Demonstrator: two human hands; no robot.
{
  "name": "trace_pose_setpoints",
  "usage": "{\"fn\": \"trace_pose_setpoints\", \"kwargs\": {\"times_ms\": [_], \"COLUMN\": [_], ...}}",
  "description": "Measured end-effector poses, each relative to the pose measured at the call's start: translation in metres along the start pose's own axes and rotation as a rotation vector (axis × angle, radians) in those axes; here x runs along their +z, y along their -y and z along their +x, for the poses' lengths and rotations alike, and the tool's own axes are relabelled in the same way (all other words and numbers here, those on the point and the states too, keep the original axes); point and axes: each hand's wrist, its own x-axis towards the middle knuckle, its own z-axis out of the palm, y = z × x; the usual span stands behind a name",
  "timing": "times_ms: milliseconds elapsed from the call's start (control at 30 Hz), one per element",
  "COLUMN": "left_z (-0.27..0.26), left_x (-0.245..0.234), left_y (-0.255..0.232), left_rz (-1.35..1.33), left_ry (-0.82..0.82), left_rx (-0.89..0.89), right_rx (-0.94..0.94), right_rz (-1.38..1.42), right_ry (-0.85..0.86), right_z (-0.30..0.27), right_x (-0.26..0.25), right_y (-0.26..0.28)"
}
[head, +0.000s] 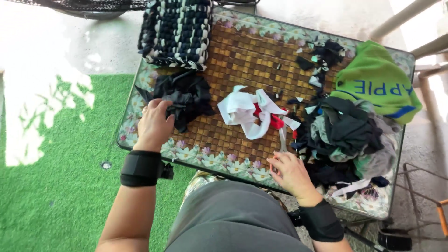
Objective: Preparing fabric strips by cutting and tying them together for rug weaving.
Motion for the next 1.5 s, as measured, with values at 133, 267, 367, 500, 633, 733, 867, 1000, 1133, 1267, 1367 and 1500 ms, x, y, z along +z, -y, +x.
{"fn": "trace_pose_setpoints", "kwargs": {"times_ms": [133, 267, 367, 500, 633, 733, 867, 1000, 1133, 1267, 1367, 1500], "left_z": [0.0, 0.0, 0.003, 0.012, 0.029, 0.049, 0.069, 0.089, 0.081, 0.072, 0.068, 0.07], "left_x": [0.006, 0.027, 0.03, 0.025, 0.045, 0.05, 0.061, 0.037, -0.073, -0.145, -0.159, -0.151], "left_y": [0.033, 0.052, 0.047, 0.043, 0.069, 0.077, 0.076, 0.072, 0.027, -0.01, -0.031, -0.054], "left_rz": [-0.018, -0.041, -0.081, -0.143, -0.15, -0.163, -0.169, -0.236, -0.36, -0.569, -0.765, -0.935], "left_ry": [0.014, 0.06, 0.096, 0.082, -0.016, -0.112, -0.071, -0.042, -0.058, -0.293, -0.204, 0.067], "left_rx": [0.002, 0.042, 0.075, 0.058, 0.065, 0.079, 0.009, 0.032, 0.227, 0.592, 0.733, 0.838], "right_rx": [0.155, 0.334, 0.318, 0.417, 0.388, 0.363, 0.272, 0.113, 0.109, 0.092, 0.017, 0.089], "right_rz": [-0.122, -0.225, -0.128, 0.029, -0.063, -0.056, 0.119, 0.335, 0.149, 0.164, 0.478, 0.749], "right_ry": [0.11, 0.136, -0.075, -0.242, -0.24, -0.322, -0.557, -0.769, -0.972, -0.991, -0.921, -0.558], "right_z": [0.002, 0.026, 0.071, 0.157, 0.184, 0.206, 0.206, 0.182, 0.166, 0.144, 0.159, 0.18], "right_x": [0.005, -0.002, 0.007, 0.011, 0.052, 0.044, -0.034, -0.101, -0.166, -0.163, -0.147, -0.096], "right_y": [-0.006, 0.0, 0.01, 0.027, 0.007, 0.004, 0.04, 0.049, 0.118, 0.114, 0.14, 0.144]}}
